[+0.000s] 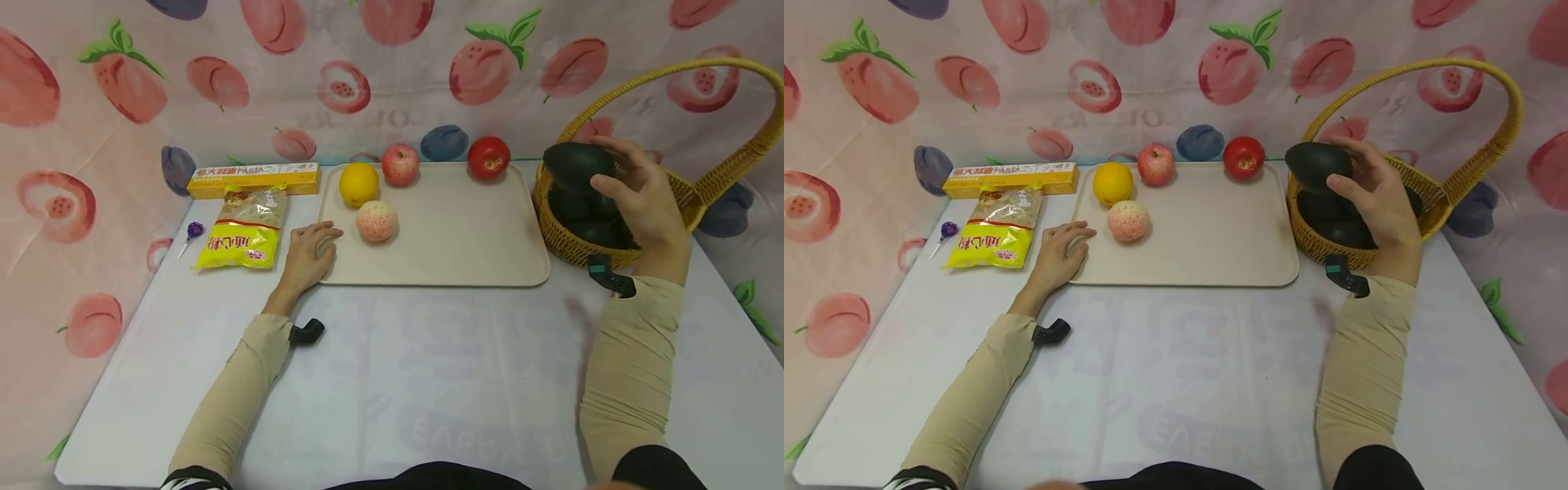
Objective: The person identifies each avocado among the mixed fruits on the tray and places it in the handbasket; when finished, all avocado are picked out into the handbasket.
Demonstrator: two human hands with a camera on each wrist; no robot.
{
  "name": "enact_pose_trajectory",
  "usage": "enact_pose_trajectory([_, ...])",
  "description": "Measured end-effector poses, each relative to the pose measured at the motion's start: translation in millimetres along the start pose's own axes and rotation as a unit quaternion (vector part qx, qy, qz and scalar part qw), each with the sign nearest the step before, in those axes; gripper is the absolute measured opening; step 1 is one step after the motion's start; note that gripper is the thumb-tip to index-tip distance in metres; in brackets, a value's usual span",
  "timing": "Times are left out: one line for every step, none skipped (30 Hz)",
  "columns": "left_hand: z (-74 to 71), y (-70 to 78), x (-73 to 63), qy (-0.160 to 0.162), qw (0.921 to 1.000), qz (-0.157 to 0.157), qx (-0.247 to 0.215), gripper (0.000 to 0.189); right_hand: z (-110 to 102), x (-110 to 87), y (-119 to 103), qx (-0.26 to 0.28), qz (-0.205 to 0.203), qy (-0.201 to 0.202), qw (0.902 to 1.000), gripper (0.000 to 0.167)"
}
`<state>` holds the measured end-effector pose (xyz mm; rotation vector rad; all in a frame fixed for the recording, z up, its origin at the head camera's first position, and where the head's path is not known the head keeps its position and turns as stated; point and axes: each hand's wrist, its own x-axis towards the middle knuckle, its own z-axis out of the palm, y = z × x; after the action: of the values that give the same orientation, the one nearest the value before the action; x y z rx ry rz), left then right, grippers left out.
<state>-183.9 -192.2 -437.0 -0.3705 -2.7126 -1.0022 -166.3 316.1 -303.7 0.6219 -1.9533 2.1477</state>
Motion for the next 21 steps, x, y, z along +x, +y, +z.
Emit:
enact_pose_trajectory([0.2, -0.3, 0.1, -0.001, 1.0000, 0.000, 0.000, 0.027, -1.9, -1.4, 0.1, 0.008, -0.001, 0.004, 1.0000, 0.054])
enact_pose_trajectory([0.2, -0.1, 0.2, -0.002, 1.0000, 0.000, 0.000, 0.027, -3.9, -2.8, 0.2, 0.012, -0.002, 0.008, 0.9999, 0.053])
enact_pose_trajectory([-0.1, 0.3, 0.3, -0.003, 1.0000, -0.002, -0.001, 0.027, -5.8, -4.1, 0.2, 0.026, -0.003, 0.011, 0.9996, 0.053])
enact_pose_trajectory([-0.2, 0.5, 0.5, -0.003, 1.0000, -0.002, -0.001, 0.027, -7.7, -5.4, 0.2, 0.039, -0.005, 0.015, 0.9991, 0.053])
enact_pose_trajectory([-0.5, 1.1, 0.9, -0.005, 1.0000, -0.004, -0.001, 0.027, -9.8, -6.9, 0.2, 0.050, -0.007, 0.020, 0.9985, 0.052])
enact_pose_trajectory([-0.8, 1.7, 1.6, -0.006, 1.0000, -0.004, -0.001, 0.027, -12.0, -8.5, 0.1, 0.060, -0.009, 0.027, 0.9978, 0.052])
enact_pose_trajectory([-0.3, 1.5, 2.2, -0.007, 1.0000, -0.004, 0.000, 0.027, -14.3, -10.5, 0.4, 0.071, -0.008, 0.035, 0.9968, 0.051])
enact_pose_trajectory([0.3, 1.5, 3.1, -0.009, 1.0000, -0.004, 0.001, 0.027, -17.0, -12.6, 0.6, 0.083, -0.010, 0.043, 0.9956, 0.051])
enact_pose_trajectory([1.1, 1.2, 4.4, -0.010, 0.9999, -0.001, 0.002, 0.027, -19.5, -14.5, 1.0, 0.097, -0.013, 0.052, 0.9938, 0.051])
enact_pose_trajectory([2.0, 0.8, 5.9, -0.012, 0.9999, 0.002, 0.003, 0.027, -22.3, -16.4, 1.3, 0.108, -0.015, 0.063, 0.9921, 0.050])
enact_pose_trajectory([2.8, 0.6, 7.7, -0.014, 0.9999, 0.005, 0.004, 0.027, -25.2, -18.0, 1.7, 0.120, -0.017, 0.073, 0.9900, 0.050])
enact_pose_trajectory([3.5, 0.3, 9.3, -0.016, 0.9998, 0.009, 0.005, 0.027, -27.5, -19.2, 2.1, 0.117, -0.021, 0.087, 0.9891, 0.049])
enact_pose_trajectory([3.9, 0.4, 10.6, -0.018, 0.9998, 0.011, 0.005, 0.027, -29.6, -19.9, 2.7, 0.115, -0.024, 0.101, 0.9879, 0.049])
enact_pose_trajectory([3.9, 0.7, 11.4, -0.019, 0.9997, 0.012, 0.004, 0.027, -31.2, -19.8, 3.5, 0.113, -0.026, 0.115, 0.9866, 0.049])
enact_pose_trajectory([3.6, 0.9, 11.7, -0.020, 0.9997, 0.012, 0.004, 0.027, -32.2, -19.3, 4.3, 0.107, -0.025, 0.128, 0.9856, 0.048])
enact_pose_trajectory([3.2, 0.8, 11.5, -0.020, 0.9997, 0.009, 0.003, 0.027, -32.9, -18.3, 5.2, 0.100, -0.024, 0.141, 0.9847, 0.048])
enact_pose_trajectory([2.3, 1.1, 10.9, -0.020, 0.9998, 0.005, 0.001, 0.027, -33.3, -16.7, 6.5, 0.102, -0.021, 0.152, 0.9829, 0.048])
enact_pose_trajectory([1.4, 0.9, 9.7, -0.019, 0.9998, 0.000, 0.001, 0.027, -33.2, -14.8, 8.0, 0.103, -0.016, 0.164, 0.9810, 0.048])
enact_pose_trajectory([0.4, 0.6, 8.3, -0.018, 0.9998, -0.004, 0.000, 0.027, -33.1, -12.5, 9.4, 0.119, -0.010, 0.173, 0.9777, 0.048])
enact_pose_trajectory([-0.5, 0.1, 6.8, -0.016, 0.9998, -0.009, 0.000, 0.027, -32.9, -10.1, 11.0, 0.134, -0.005, 0.180, 0.9745, 0.048])
enact_pose_trajectory([-1.3, -0.6, 5.3, -0.014, 0.9998, -0.012, -0.001, 0.027, -32.8, -7.5, 12.6, 0.153, 0.001, 0.188, 0.9701, 0.048])
